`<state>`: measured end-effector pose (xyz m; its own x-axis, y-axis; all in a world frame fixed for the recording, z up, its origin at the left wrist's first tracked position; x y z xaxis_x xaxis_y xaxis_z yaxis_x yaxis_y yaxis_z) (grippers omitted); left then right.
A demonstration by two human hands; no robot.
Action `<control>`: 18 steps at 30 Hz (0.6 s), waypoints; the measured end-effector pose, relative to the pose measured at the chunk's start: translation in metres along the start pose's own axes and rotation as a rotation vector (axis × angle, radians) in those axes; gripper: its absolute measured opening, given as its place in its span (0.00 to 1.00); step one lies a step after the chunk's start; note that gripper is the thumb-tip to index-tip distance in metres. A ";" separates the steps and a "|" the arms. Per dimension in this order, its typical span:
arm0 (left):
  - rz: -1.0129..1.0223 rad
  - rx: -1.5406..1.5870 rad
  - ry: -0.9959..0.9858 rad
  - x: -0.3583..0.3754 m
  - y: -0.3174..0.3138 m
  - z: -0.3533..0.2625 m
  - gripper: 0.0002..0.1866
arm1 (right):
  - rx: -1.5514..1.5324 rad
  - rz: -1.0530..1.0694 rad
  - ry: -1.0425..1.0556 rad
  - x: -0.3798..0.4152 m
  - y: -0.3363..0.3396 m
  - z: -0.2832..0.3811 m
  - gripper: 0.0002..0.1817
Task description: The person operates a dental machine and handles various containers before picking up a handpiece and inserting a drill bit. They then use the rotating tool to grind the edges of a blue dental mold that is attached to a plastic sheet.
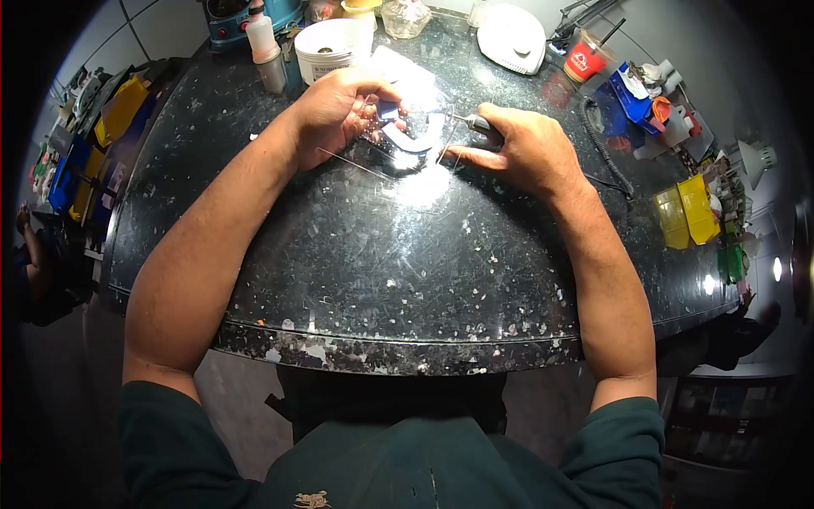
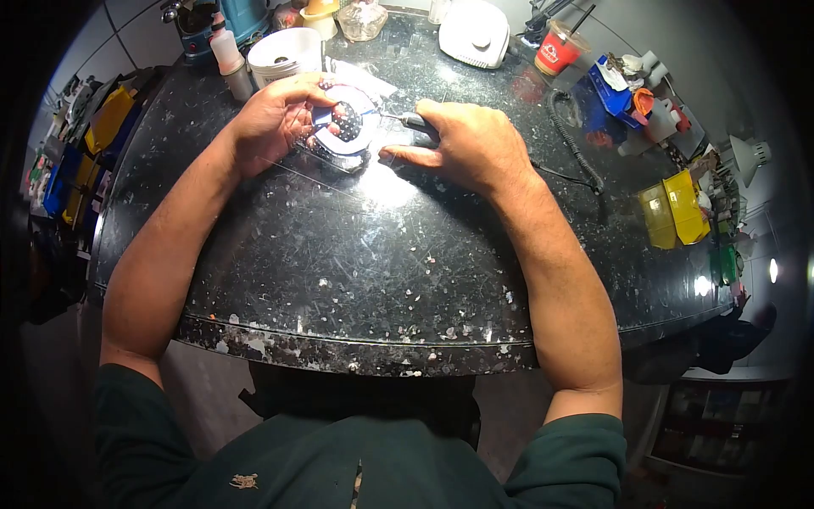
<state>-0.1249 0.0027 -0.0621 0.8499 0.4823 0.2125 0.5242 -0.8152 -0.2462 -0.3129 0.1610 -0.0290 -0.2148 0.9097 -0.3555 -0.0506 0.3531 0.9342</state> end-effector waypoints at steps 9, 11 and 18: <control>-0.023 -0.042 0.049 0.003 0.000 -0.002 0.23 | -0.005 0.016 -0.016 0.000 0.000 0.000 0.27; -0.017 -0.044 0.050 0.001 0.001 -0.001 0.23 | -0.017 0.005 -0.018 0.000 0.001 0.001 0.27; -0.032 -0.010 0.006 0.003 -0.003 -0.002 0.13 | -0.011 0.019 -0.009 -0.001 0.001 0.000 0.27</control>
<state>-0.1240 0.0056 -0.0594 0.8323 0.5063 0.2257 0.5505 -0.8026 -0.2297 -0.3129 0.1607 -0.0278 -0.2071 0.9180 -0.3382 -0.0571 0.3337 0.9409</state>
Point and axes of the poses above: each hand's wrist, its own x-axis away from the middle knuckle, its own y-axis out of the back of the hand, z = x × y, the point moved 2 cm from there along -x, towards the middle knuckle, and after that the axes turned 9 degrees about y, right-handed, at the moved point
